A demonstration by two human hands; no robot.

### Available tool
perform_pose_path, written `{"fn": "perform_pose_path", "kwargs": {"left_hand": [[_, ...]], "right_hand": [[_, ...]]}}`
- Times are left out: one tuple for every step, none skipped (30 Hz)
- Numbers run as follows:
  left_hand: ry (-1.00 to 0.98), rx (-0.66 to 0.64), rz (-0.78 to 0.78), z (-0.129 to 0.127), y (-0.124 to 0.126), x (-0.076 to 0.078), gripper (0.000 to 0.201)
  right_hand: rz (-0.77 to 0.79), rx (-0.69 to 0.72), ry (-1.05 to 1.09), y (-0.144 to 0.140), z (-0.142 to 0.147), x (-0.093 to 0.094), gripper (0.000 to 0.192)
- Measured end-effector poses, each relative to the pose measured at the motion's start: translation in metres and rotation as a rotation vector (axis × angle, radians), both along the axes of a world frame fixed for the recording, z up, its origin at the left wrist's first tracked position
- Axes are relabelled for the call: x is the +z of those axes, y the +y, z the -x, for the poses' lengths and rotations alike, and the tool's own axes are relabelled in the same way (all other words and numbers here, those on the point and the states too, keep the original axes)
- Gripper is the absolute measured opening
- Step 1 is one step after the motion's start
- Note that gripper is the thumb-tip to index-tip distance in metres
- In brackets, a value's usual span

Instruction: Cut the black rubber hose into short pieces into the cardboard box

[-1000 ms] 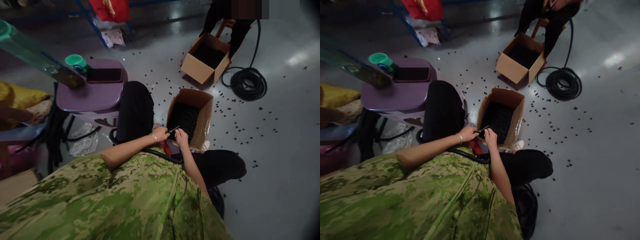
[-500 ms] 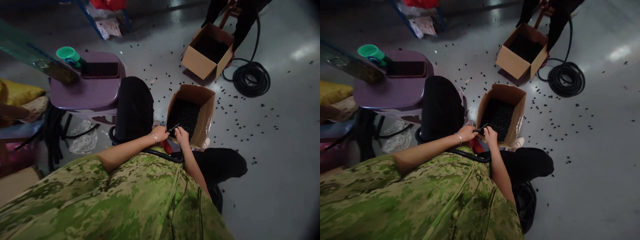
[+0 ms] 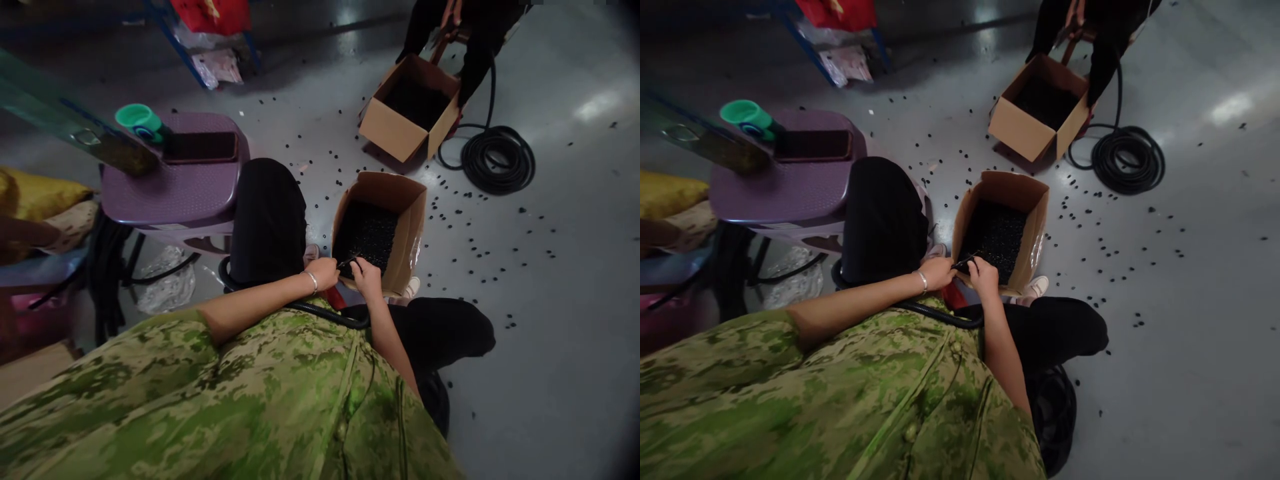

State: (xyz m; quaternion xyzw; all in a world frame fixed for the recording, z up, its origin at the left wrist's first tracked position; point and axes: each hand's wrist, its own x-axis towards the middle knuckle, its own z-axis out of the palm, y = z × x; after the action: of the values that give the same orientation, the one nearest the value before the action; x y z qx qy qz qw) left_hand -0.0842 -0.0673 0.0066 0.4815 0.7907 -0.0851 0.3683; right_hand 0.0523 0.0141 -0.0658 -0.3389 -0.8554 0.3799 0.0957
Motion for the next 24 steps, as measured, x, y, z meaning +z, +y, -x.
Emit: {"fn": "perform_pose_path", "kwargs": {"left_hand": [[0.004,-0.001,-0.004,-0.001,-0.001,-0.001,0.035],[0.008,-0.002,-0.008,-0.001,-0.001,-0.002,0.034],[0.011,-0.002,-0.013,-0.001,-0.002,-0.002,0.034],[0.015,-0.002,-0.019,-0.001,-0.002,-0.003,0.034],[0.018,-0.003,-0.024,-0.001,-0.003,-0.004,0.034],[0.022,-0.007,-0.033,-0.001,-0.003,-0.005,0.034],[0.027,-0.012,-0.043,0.000,-0.004,-0.006,0.034],[0.032,-0.019,-0.052,0.000,-0.004,-0.006,0.034],[0.038,-0.027,-0.059,0.001,-0.004,-0.007,0.035],[0.042,-0.034,-0.064,0.001,-0.004,-0.007,0.035],[0.047,-0.040,-0.066,0.002,-0.005,-0.008,0.036],[0.052,-0.044,-0.066,0.002,-0.005,-0.008,0.037],[0.054,-0.045,-0.063,0.002,-0.005,-0.008,0.037],[0.057,-0.043,-0.062,0.001,-0.004,-0.009,0.038],[0.060,-0.040,-0.063,0.001,-0.004,-0.009,0.038],[0.063,-0.036,-0.064,0.000,-0.004,-0.010,0.038],[0.064,-0.033,-0.067,-0.001,-0.004,-0.011,0.038],[0.065,-0.033,-0.071,-0.002,-0.004,-0.012,0.037],[0.065,-0.034,-0.077,-0.003,-0.004,-0.013,0.037],[0.065,-0.037,-0.084,-0.004,-0.004,-0.014,0.036],[0.064,-0.041,-0.091,-0.004,-0.004,-0.015,0.036],[0.064,-0.045,-0.098,-0.005,-0.004,-0.016,0.035],[0.065,-0.047,-0.102,-0.006,-0.004,-0.018,0.035],[0.066,-0.049,-0.104,-0.006,-0.004,-0.019,0.035]], "right_hand": [[0.000,0.008,-0.004,0.000,0.000,0.000,0.030],[0.004,0.017,-0.008,0.000,0.000,0.000,0.029],[0.009,0.026,-0.013,0.000,0.000,-0.001,0.029],[0.016,0.036,-0.018,0.001,0.000,-0.001,0.028],[0.024,0.044,-0.021,0.002,0.000,-0.002,0.028],[0.035,0.048,-0.022,0.002,0.000,-0.002,0.029],[0.047,0.049,-0.020,0.003,0.001,-0.002,0.029],[0.059,0.047,-0.016,0.003,0.001,-0.003,0.029],[0.071,0.044,-0.011,0.003,0.001,-0.003,0.030],[0.080,0.038,-0.006,0.002,0.002,-0.004,0.030],[0.086,0.032,-0.002,0.002,0.002,-0.004,0.030],[0.088,0.024,0.002,0.001,0.002,-0.004,0.030],[0.089,0.017,0.006,0.001,0.002,-0.005,0.030],[0.088,0.010,0.009,0.001,0.001,-0.006,0.030],[0.088,0.004,0.011,0.001,0.001,-0.006,0.031],[0.090,0.000,0.012,0.001,0.001,-0.007,0.031],[0.092,-0.004,0.012,0.001,0.000,-0.008,0.032],[0.096,-0.005,0.009,0.001,0.000,-0.008,0.033],[0.099,-0.007,0.006,0.002,-0.001,-0.009,0.033],[0.100,-0.010,0.002,0.002,-0.001,-0.010,0.034],[0.099,-0.012,-0.002,0.003,-0.002,-0.010,0.034],[0.098,-0.014,-0.005,0.003,-0.002,-0.010,0.034],[0.095,-0.016,-0.007,0.004,-0.002,-0.010,0.034],[0.092,-0.020,-0.009,0.004,-0.002,-0.011,0.034]]}}
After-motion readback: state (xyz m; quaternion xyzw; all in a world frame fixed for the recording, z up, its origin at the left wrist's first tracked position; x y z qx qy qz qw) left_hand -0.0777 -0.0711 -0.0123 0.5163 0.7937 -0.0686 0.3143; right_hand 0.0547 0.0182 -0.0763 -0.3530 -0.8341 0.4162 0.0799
